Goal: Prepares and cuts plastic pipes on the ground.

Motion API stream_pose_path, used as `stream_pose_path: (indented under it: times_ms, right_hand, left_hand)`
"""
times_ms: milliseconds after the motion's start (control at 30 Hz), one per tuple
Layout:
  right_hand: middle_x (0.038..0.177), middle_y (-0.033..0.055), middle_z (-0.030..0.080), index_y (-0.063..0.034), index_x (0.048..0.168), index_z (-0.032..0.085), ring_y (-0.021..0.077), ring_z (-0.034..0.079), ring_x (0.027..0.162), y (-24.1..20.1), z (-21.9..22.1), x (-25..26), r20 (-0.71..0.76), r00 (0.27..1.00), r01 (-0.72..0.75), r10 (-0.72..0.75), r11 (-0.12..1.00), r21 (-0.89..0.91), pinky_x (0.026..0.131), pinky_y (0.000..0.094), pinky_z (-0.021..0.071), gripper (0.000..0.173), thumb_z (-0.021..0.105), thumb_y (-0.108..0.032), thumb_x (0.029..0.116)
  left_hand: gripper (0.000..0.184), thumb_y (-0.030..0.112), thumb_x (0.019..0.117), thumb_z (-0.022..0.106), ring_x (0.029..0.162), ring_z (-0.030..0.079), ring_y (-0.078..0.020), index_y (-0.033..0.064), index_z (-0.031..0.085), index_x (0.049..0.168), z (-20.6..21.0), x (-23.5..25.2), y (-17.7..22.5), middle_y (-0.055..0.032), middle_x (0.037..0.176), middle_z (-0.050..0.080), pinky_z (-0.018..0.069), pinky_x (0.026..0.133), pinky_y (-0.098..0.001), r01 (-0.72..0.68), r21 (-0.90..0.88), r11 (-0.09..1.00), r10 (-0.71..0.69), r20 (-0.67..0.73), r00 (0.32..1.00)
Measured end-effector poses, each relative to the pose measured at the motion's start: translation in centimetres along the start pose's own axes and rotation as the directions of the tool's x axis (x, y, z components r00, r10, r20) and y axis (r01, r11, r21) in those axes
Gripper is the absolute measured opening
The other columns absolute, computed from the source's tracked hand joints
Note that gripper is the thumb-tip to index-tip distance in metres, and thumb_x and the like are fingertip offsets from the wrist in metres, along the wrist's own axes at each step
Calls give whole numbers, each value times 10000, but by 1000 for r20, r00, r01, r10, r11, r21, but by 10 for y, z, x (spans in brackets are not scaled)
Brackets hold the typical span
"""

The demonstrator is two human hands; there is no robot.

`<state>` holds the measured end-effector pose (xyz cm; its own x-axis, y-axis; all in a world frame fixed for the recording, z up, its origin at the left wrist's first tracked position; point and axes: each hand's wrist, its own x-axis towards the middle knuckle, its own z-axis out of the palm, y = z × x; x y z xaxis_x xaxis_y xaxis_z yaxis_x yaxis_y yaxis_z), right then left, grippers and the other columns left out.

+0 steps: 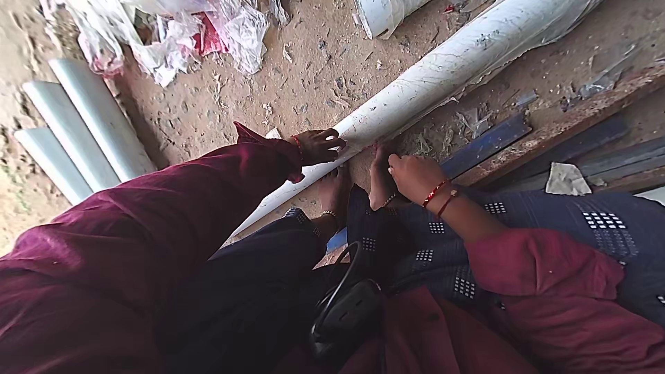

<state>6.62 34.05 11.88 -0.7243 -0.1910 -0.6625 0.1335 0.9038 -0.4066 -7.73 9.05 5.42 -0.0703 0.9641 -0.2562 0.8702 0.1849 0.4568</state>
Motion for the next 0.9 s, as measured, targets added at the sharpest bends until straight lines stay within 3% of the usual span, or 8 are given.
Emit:
stream_pose_path:
  times_ms: [133, 267, 333, 433, 533, 600, 667, 900]
  right_hand:
    - [1080, 248, 686, 30, 1237, 603, 420, 685, 1043, 0, -2, 1, 44, 999, -8, 8, 1000, -2, 851, 547, 522, 284, 482, -189, 1102]
    - [1075, 244, 688, 26, 1225, 609, 420, 686, 1032, 0, -1, 1, 33, 999, -9, 9, 1000, -3, 843, 545, 524, 284, 483, -196, 1103]
    - [1085, 244, 687, 25, 1232, 605, 420, 684, 1048, 0, -1, 3, 45, 999, -9, 9, 1000, -17, 851, 544, 523, 289, 474, -199, 1105]
    - [1064, 235, 688, 16, 1202, 606, 416, 685, 1037, 1, 1, 4, 44, 999, 0, 1, 999, -33, 845, 541, 522, 266, 473, -192, 1103]
    - [1065, 233, 687, 13, 1198, 608, 407, 685, 1045, 1, 0, 3, 52, 999, 5, -3, 999, -37, 852, 536, 521, 261, 469, -186, 1104]
    - [1069, 237, 688, 15, 1202, 608, 410, 686, 1046, 2, -1, 3, 51, 999, 6, -4, 1000, -30, 854, 539, 520, 262, 465, -182, 1104]
    - [1086, 244, 687, 21, 1216, 609, 415, 683, 1059, 1, -2, 3, 55, 998, 2, -1, 1000, -16, 867, 545, 517, 272, 462, -178, 1105]
    - [1119, 252, 682, 32, 1240, 593, 415, 673, 1101, -1, -5, 4, 102, 995, -4, 7, 999, -34, 908, 542, 505, 292, 454, -189, 1110]
  left_hand:
    - [184, 25, 997, 609, 1139, 658, -512, -80, 680, 1130, -1, 4, 12, -252, 1161, 710, 545, 907, -597, 139, 9, 990, -139, 90, 986]
    - [193, -26, 958, 619, 912, 717, -510, -47, 661, 1145, 12, 6, 14, -289, 1183, 671, 580, 679, -615, 315, -43, 948, -317, -50, 947]
    - [189, -78, 952, 599, 1004, 705, -479, -47, 653, 1130, 1, 14, 10, -236, 1318, 623, 558, 715, -650, 437, -93, 895, -438, 12, 899]
    - [154, -45, 976, 577, 1058, 709, -432, -25, 687, 1083, -13, 16, -10, -198, 1332, 634, 565, 764, -644, 370, -80, 925, -363, 93, 927]
    - [247, 60, 1064, 495, 1181, 647, -442, -16, 690, 1197, -30, 15, -1, -202, 1384, 605, 535, 857, -634, 328, 10, 945, -314, 319, 894]
    - [235, 120, 1033, 588, 1089, 683, -457, -52, 719, 1126, -24, 8, 7, -236, 1245, 667, 559, 798, -619, 255, 9, 967, -248, 268, 931]
    - [283, 125, 1057, 572, 1191, 631, -462, -79, 680, 1220, -32, 10, 20, -250, 1318, 634, 517, 931, -607, 325, -4, 946, -297, 391, 871]
    - [288, 72, 1077, 501, 1169, 634, -495, -91, 684, 1227, -36, 6, 20, -266, 1326, 638, 508, 939, -610, 304, -12, 953, -273, 409, 871]
